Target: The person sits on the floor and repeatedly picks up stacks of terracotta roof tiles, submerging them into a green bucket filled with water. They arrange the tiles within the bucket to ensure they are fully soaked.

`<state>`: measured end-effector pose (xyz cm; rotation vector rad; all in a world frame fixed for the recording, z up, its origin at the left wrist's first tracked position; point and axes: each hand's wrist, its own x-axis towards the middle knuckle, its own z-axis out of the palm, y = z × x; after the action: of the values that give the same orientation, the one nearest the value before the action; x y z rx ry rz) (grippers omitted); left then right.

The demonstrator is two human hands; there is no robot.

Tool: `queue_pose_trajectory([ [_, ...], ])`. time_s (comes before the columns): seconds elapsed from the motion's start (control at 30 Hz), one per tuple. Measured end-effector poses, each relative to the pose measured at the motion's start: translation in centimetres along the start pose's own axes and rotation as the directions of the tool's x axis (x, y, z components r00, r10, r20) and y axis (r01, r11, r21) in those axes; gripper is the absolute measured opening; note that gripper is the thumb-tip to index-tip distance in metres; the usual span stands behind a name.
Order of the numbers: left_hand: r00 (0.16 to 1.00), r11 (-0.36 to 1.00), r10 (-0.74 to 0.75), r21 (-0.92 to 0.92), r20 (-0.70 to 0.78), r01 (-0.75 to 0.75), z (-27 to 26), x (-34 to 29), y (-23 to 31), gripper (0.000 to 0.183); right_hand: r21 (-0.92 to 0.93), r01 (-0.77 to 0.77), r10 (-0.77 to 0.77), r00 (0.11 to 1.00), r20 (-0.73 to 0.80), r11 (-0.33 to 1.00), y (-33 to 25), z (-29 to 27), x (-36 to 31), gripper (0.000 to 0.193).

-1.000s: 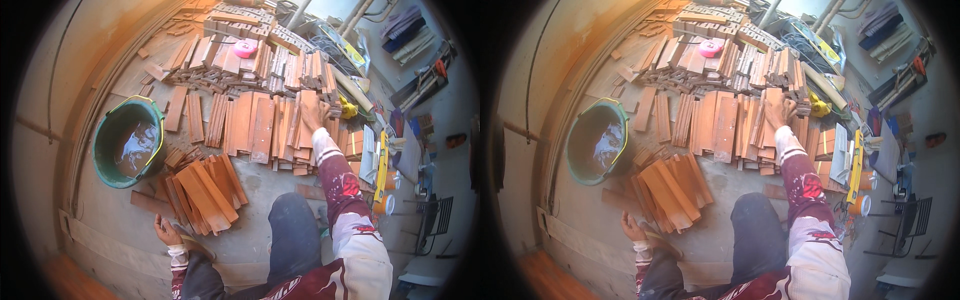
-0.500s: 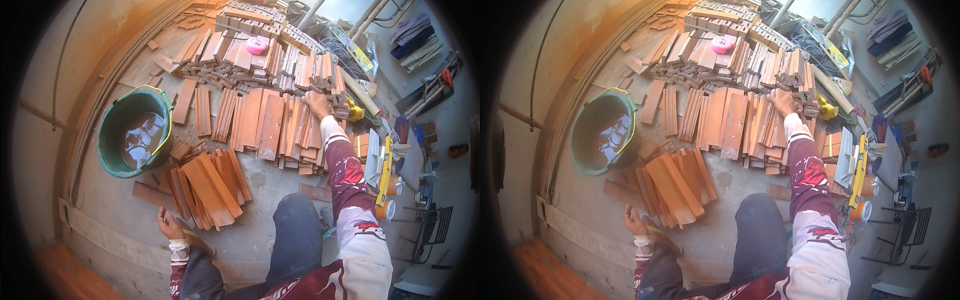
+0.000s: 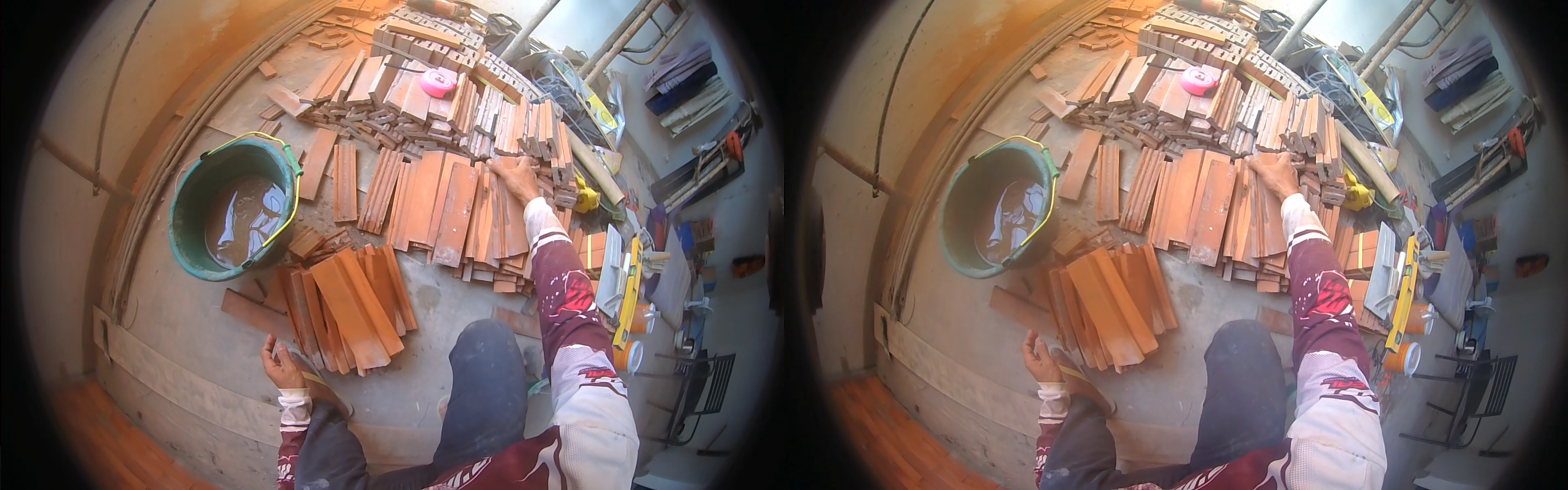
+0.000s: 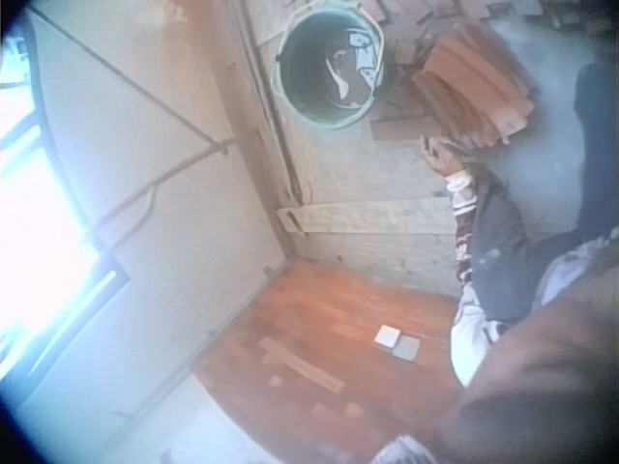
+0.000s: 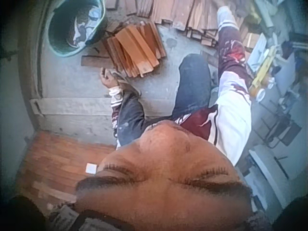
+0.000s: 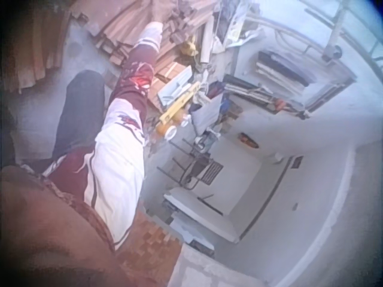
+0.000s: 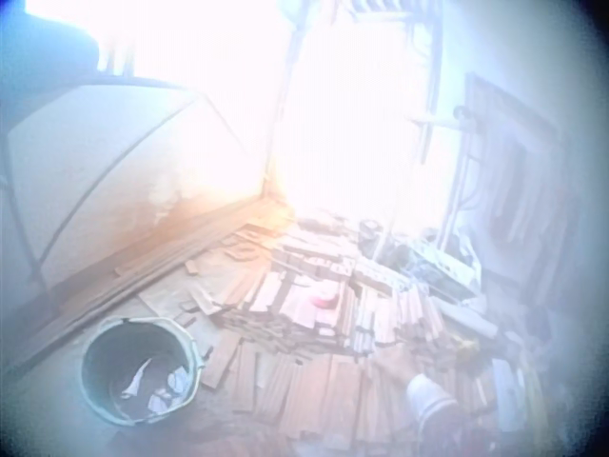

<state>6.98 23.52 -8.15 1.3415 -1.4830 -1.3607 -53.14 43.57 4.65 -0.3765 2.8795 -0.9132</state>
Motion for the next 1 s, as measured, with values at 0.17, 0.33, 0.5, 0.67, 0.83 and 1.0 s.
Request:
queue_pose_trajectory([
  [0.17,0.999,0.999,0.042,-0.005,-0.004,-0.042,-0.1,0.2,-1.0,0.035,0.286,-0.055,-0.002,0.981,0.196,0.957,0.4,0.2,0.9,0.100],
  [0.33,1.000,1.000,0.021,-0.022,0.001,-0.021,-0.5,0.3,-1.1,0.035,0.379,-0.127,-0.033,0.922,0.387,0.917,0.4,0.4,1.3,0.087],
  [0.5,0.999,1.000,-0.011,-0.021,0.048,0.012,0.3,0.1,-0.6,0.036,0.383,-0.091,-0.070,0.920,0.386,0.919,0.7,0.4,1.1,0.091],
  [0.67,0.995,0.997,0.050,0.059,0.084,-0.055,0.5,0.4,-1.2,0.036,0.217,0.002,-0.049,0.976,0.213,0.976,-1.8,0.6,-0.5,0.095],
  [0.83,0.995,0.994,0.054,0.088,0.080,-0.061,0.4,0.6,-0.9,0.036,-0.461,0.390,-0.475,0.877,-0.079,0.797,-7.2,2.9,-5.7,0.094],
  [1.0,0.996,0.997,0.055,0.044,0.075,-0.058,1.1,0.5,-1.0,0.036,-0.574,0.229,-0.188,0.973,0.131,0.786,-9.9,6.0,-6.6,0.089],
])
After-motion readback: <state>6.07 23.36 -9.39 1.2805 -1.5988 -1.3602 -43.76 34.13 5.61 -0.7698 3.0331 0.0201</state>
